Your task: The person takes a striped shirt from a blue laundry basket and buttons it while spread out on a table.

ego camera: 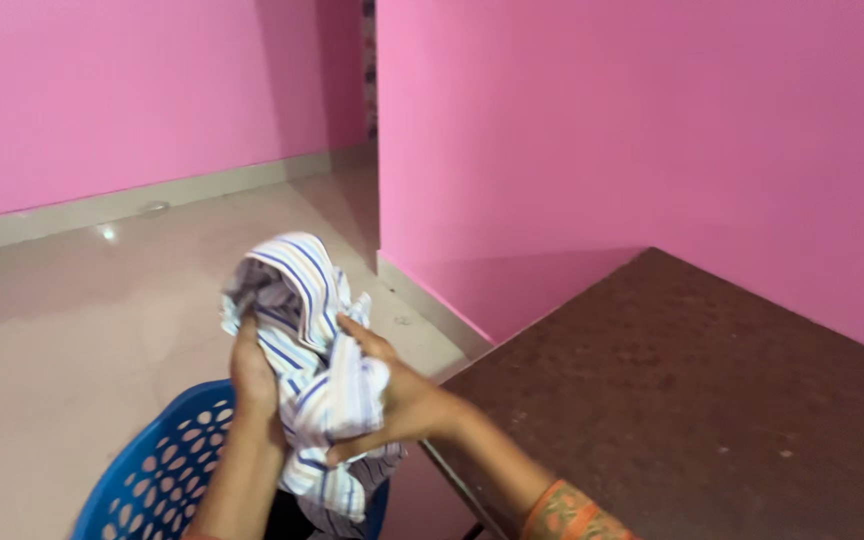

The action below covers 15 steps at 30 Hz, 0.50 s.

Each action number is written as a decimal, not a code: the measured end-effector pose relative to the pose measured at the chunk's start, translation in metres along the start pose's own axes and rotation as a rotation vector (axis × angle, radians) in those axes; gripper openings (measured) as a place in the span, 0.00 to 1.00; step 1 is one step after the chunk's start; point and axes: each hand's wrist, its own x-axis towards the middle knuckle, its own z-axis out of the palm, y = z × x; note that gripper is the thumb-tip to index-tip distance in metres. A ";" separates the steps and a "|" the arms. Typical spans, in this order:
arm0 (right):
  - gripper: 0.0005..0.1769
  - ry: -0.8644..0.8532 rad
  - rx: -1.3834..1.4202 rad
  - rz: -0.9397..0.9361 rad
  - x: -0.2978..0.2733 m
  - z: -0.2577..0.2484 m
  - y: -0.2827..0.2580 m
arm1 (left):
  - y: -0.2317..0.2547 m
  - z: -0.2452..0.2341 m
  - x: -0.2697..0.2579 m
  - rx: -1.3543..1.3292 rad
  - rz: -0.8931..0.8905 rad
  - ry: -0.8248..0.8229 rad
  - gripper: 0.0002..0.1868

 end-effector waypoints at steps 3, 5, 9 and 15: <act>0.85 0.311 -0.072 -0.132 0.005 0.007 -0.022 | 0.019 0.044 -0.003 -0.040 0.068 -0.121 0.29; 0.72 0.435 0.125 0.116 0.011 0.008 -0.034 | 0.030 0.078 -0.010 -0.074 0.085 -0.191 0.28; 0.57 0.658 0.166 0.121 0.018 -0.012 -0.025 | 0.048 0.153 -0.031 -0.246 -0.012 -0.428 0.29; 0.34 0.881 -0.012 0.066 -0.018 -0.102 0.050 | 0.001 0.227 -0.065 0.121 0.250 -0.600 0.35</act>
